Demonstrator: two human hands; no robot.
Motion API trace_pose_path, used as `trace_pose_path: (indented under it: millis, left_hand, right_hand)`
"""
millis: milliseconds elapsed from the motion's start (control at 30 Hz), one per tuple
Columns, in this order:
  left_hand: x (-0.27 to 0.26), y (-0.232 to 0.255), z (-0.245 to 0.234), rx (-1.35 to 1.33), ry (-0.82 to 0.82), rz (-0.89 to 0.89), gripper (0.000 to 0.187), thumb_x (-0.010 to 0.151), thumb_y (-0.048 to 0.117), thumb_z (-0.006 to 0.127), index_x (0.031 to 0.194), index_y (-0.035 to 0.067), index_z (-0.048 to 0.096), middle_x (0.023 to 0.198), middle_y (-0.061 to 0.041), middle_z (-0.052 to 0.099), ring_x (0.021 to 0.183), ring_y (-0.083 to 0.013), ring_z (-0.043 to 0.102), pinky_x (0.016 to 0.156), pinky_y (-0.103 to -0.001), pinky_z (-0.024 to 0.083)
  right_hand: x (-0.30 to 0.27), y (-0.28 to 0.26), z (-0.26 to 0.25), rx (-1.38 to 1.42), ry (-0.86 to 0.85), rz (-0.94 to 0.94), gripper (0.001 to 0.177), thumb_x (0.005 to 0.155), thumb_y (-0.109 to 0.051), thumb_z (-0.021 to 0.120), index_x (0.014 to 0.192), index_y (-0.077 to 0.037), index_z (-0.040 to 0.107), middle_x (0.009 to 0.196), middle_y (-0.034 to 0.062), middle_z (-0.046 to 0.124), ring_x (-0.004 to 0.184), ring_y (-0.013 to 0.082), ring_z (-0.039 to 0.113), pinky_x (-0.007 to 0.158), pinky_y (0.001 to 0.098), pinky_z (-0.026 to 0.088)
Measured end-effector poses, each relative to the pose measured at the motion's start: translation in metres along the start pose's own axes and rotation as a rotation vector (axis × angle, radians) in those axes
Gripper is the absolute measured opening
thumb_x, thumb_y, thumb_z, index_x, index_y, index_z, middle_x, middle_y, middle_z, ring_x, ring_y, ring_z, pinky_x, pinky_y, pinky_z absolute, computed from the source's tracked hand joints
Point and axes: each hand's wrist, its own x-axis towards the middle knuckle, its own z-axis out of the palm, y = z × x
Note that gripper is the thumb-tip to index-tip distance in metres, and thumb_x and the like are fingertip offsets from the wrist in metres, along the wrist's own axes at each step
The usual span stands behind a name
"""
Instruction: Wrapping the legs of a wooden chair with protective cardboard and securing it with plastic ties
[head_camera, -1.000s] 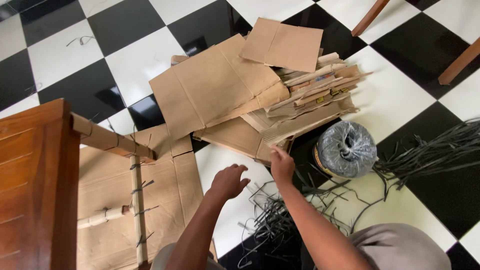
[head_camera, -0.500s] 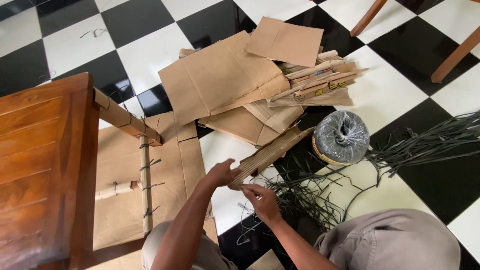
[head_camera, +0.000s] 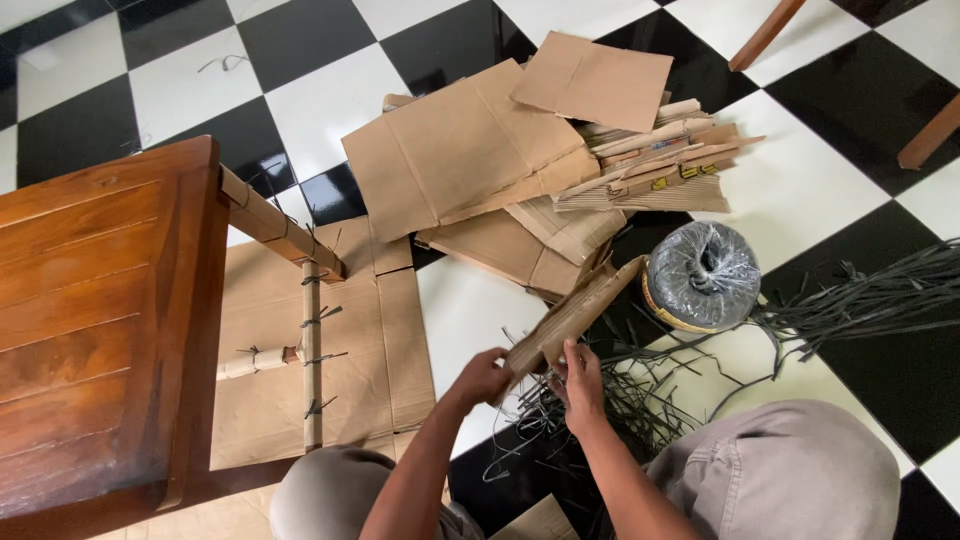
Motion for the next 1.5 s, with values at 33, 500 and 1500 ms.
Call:
trace_pose_path:
  millis: [33, 500, 1500]
  left_hand:
    - [-0.004, -0.002, 0.001, 0.001, 0.003, 0.0, 0.044, 0.086, 0.035, 0.067, 0.127, 0.019, 0.07, 0.085, -0.013, 0.075, 0.087, -0.0295, 0.073, 0.079, -0.044, 0.058]
    - [-0.061, -0.029, 0.033, -0.02, -0.259, 0.043, 0.036, 0.09, 0.022, 0.06, 0.124, 0.017, 0.072, 0.094, -0.016, 0.072, 0.09, -0.0322, 0.066, 0.088, -0.045, 0.053]
    - [-0.063, -0.063, 0.012, 0.301, 0.416, -0.347, 0.029, 0.097, 0.021, 0.05, 0.116, 0.034, 0.068, 0.113, -0.007, 0.068, 0.115, -0.0313, 0.069, 0.098, -0.048, 0.057]
  right_hand:
    - [0.002, -0.001, 0.003, 0.001, -0.003, 0.0, 0.057, 0.105, -0.052, 0.058, 0.138, -0.006, 0.045, 0.116, 0.0114, 0.049, 0.108, 0.0276, 0.057, 0.093, 0.0511, 0.05]
    - [0.045, 0.037, 0.007, 0.247, 0.03, 0.005, 0.058, 0.079, -0.016, 0.086, 0.129, -0.019, 0.056, 0.111, 0.0104, 0.072, 0.094, 0.0289, 0.075, 0.082, 0.049, 0.06]
    - [-0.049, -0.116, 0.069, -0.058, 0.468, -0.363, 0.064, 0.11, -0.053, 0.047, 0.156, -0.01, 0.038, 0.158, 0.0245, 0.039, 0.149, 0.0374, 0.036, 0.125, 0.0502, 0.028]
